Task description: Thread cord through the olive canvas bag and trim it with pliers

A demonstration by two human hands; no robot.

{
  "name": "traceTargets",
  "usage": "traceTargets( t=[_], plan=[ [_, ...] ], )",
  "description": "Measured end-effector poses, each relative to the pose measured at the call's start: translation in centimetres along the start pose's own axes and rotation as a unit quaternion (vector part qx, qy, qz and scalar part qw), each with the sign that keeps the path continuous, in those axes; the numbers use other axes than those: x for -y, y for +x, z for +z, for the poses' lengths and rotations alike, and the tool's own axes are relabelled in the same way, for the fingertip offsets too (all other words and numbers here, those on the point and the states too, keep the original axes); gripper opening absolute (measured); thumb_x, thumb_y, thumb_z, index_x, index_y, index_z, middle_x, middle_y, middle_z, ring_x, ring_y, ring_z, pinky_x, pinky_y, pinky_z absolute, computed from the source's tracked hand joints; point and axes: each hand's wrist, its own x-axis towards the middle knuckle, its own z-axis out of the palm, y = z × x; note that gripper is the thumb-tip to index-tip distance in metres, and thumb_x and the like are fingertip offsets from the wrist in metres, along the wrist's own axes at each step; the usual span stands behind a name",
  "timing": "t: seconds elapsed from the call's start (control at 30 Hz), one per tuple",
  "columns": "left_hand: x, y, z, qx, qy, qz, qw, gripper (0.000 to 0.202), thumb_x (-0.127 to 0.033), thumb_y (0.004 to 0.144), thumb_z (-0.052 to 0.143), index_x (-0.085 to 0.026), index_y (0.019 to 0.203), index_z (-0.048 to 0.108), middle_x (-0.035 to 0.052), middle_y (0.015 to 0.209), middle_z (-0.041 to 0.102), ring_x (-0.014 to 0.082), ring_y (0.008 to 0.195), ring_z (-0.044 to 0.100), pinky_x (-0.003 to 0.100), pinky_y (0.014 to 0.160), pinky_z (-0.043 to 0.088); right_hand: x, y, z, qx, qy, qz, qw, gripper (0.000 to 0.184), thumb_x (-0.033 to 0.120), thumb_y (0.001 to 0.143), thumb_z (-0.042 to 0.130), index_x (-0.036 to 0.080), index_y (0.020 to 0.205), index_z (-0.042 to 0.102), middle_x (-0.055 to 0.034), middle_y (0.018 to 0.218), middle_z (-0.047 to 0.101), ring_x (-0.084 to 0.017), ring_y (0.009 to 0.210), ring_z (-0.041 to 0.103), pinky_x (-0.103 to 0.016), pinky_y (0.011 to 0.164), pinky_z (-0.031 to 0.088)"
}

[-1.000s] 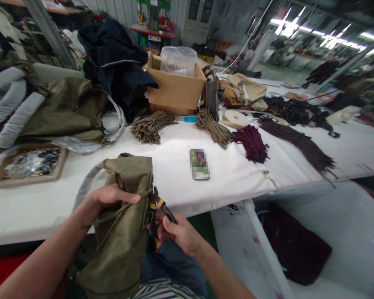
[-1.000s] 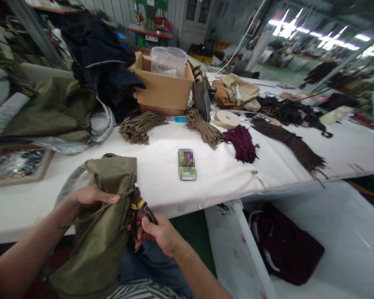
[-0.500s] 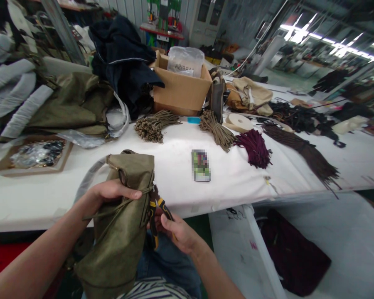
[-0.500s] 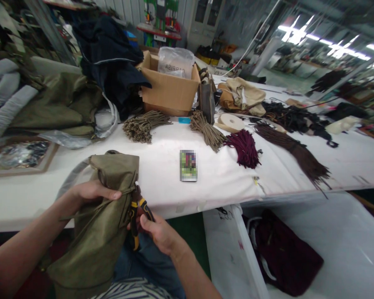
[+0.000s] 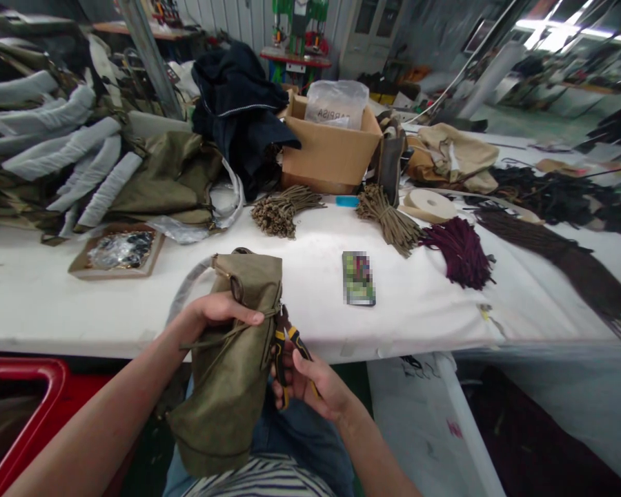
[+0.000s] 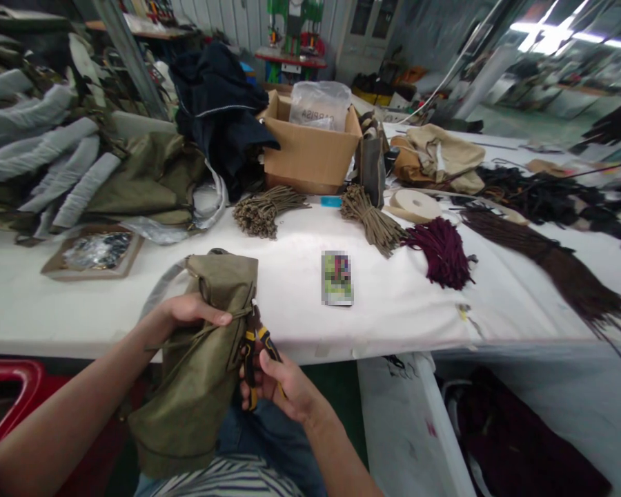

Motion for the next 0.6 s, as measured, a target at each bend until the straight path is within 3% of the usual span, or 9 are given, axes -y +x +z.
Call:
traceTargets(
  t=[0.13, 0.27, 0.6],
  plan=[
    [0.17, 0.16, -0.21, 0.012, 0.003, -0.035, 0.999, 0.059, -0.061, 0.072, 0.101, -0.023, 0.115, 0.087, 0.0113, 0.119, 0.093, 0.0433, 0.111, 0.087, 0.054, 0.103, 0.069, -0.08, 0.03, 0.14, -0.001, 0.003, -0.006, 1.0, 0.059, 0.063, 0.1, 0.09, 0.02, 0.134, 0.069, -0.0058, 0.111, 0.078, -0.02, 0.084, 0.078, -0.035, 0.072, 0.07],
    [0.01, -0.09, -0.03, 0.013, 0.002, -0.036, 0.999, 0.05, -0.059, 0.079, 0.098, -0.025, 0.114, 0.087, 0.0094, 0.121, 0.093, 0.042, 0.114, 0.087, 0.053, 0.104, 0.069, -0.04, -0.01, 0.29, -0.005, 0.0, -0.009, 1.0, 0.059, 0.064, 0.099, 0.09, 0.021, 0.132, 0.067, -0.0055, 0.109, 0.078, -0.02, 0.084, 0.078, -0.035, 0.071, 0.069],
    [-0.26, -0.22, 0.3, 0.002, -0.007, -0.038, 0.999, 0.057, -0.061, 0.073, 0.101, -0.024, 0.113, 0.088, 0.0079, 0.116, 0.094, 0.0429, 0.113, 0.087, 0.055, 0.105, 0.068, -0.06, -0.01, 0.82, 0.006, 0.002, -0.012, 1.0, 0.058, 0.066, 0.102, 0.084, 0.021, 0.135, 0.067, -0.0065, 0.106, 0.077, -0.019, 0.078, 0.071, -0.034, 0.07, 0.063]
  ],
)
